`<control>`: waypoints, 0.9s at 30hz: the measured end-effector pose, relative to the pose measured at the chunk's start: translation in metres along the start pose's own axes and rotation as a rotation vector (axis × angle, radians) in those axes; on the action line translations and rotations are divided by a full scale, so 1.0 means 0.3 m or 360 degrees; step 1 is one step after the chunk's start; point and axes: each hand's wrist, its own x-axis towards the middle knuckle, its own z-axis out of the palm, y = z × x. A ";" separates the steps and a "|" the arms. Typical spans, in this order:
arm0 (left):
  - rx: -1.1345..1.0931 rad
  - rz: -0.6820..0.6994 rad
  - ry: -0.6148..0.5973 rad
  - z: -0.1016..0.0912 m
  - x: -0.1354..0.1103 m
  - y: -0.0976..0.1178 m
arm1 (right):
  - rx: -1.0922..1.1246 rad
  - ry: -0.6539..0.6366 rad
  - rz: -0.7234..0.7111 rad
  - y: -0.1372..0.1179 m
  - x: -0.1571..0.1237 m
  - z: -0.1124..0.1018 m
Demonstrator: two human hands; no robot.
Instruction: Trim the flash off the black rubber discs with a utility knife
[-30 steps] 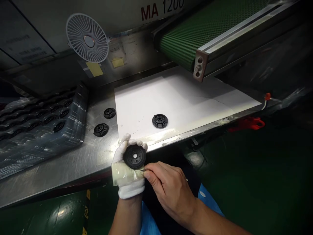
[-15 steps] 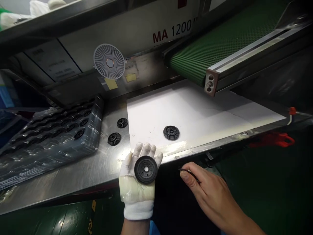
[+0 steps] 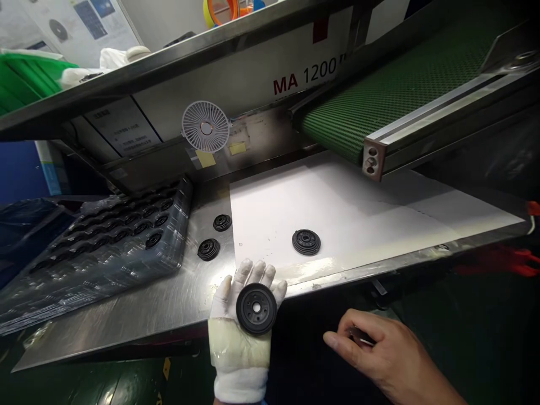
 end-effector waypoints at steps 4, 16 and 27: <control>0.0992 0.0459 -0.0091 -0.042 0.013 0.084 | 0.0027 -0.0015 0.0080 -0.002 -0.002 -0.021; 0.3307 0.1537 -0.0575 -0.124 0.422 0.402 | 0.0514 0.0259 -0.0088 0.010 0.001 -0.070; 0.3090 0.1048 -0.1013 0.241 0.336 -0.080 | 0.0842 0.0719 0.0187 -0.011 0.039 -0.127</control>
